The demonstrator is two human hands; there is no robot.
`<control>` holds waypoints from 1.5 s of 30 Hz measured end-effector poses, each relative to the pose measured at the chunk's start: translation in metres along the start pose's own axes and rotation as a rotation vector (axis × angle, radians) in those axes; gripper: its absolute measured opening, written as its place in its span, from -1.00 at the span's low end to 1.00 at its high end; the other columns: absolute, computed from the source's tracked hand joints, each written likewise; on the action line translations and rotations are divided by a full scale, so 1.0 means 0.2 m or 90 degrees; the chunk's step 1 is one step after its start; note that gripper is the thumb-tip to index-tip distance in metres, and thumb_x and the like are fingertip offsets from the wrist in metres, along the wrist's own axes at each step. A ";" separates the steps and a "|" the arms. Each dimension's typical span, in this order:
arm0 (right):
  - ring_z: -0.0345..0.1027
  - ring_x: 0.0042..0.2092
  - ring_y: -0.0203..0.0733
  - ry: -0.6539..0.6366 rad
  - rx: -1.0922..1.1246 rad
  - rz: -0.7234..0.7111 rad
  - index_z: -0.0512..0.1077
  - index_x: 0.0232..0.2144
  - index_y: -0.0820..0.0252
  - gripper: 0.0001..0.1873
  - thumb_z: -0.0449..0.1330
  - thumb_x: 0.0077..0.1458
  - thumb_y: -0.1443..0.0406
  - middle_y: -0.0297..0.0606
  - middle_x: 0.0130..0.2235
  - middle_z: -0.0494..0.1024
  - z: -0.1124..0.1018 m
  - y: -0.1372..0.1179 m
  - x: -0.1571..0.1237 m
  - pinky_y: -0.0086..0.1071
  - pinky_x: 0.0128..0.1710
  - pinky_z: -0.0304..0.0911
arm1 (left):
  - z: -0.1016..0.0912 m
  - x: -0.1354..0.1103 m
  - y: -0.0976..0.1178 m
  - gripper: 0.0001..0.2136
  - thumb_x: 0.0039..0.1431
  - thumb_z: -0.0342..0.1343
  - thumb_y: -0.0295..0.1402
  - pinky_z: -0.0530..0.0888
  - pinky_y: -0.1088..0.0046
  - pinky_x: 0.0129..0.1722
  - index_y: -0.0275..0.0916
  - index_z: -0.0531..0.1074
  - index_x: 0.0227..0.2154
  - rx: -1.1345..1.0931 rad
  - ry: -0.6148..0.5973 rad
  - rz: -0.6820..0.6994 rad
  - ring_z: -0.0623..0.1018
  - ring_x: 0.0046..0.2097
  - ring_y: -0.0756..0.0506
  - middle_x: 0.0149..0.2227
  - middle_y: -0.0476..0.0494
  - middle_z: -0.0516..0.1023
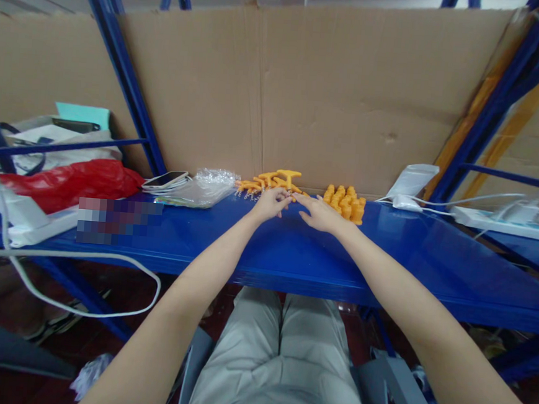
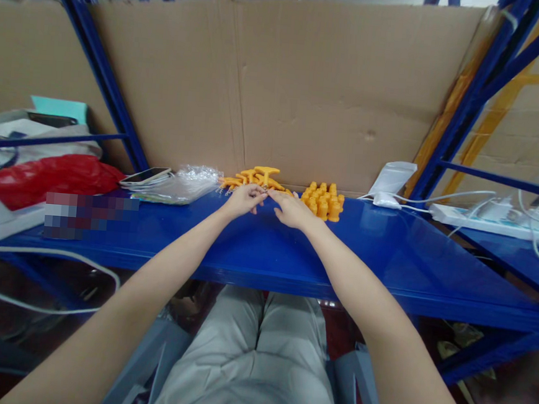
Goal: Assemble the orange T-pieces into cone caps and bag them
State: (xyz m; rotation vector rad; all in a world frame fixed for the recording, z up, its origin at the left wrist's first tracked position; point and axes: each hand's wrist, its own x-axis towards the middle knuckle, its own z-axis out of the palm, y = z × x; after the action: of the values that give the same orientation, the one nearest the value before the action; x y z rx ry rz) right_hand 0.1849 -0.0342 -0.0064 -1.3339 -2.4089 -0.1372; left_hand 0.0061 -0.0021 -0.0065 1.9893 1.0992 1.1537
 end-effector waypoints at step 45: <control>0.41 0.17 -0.07 -0.168 -0.037 0.003 0.50 0.12 0.24 -0.57 0.14 0.21 0.38 -0.16 0.13 0.52 0.02 0.01 0.00 -0.30 0.22 0.27 | -0.10 0.03 -0.11 -0.77 0.23 0.02 -0.40 0.53 0.44 -0.14 -0.27 0.60 -0.33 0.480 0.068 -0.113 0.64 -0.22 -0.16 -0.35 -0.22 0.65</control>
State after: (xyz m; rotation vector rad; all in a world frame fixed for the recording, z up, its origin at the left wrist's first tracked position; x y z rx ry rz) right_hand 0.1860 -0.0326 -0.0100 -1.4653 -2.6366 -0.0314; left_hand -0.0173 0.0160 -0.0117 2.3058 1.9332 0.8183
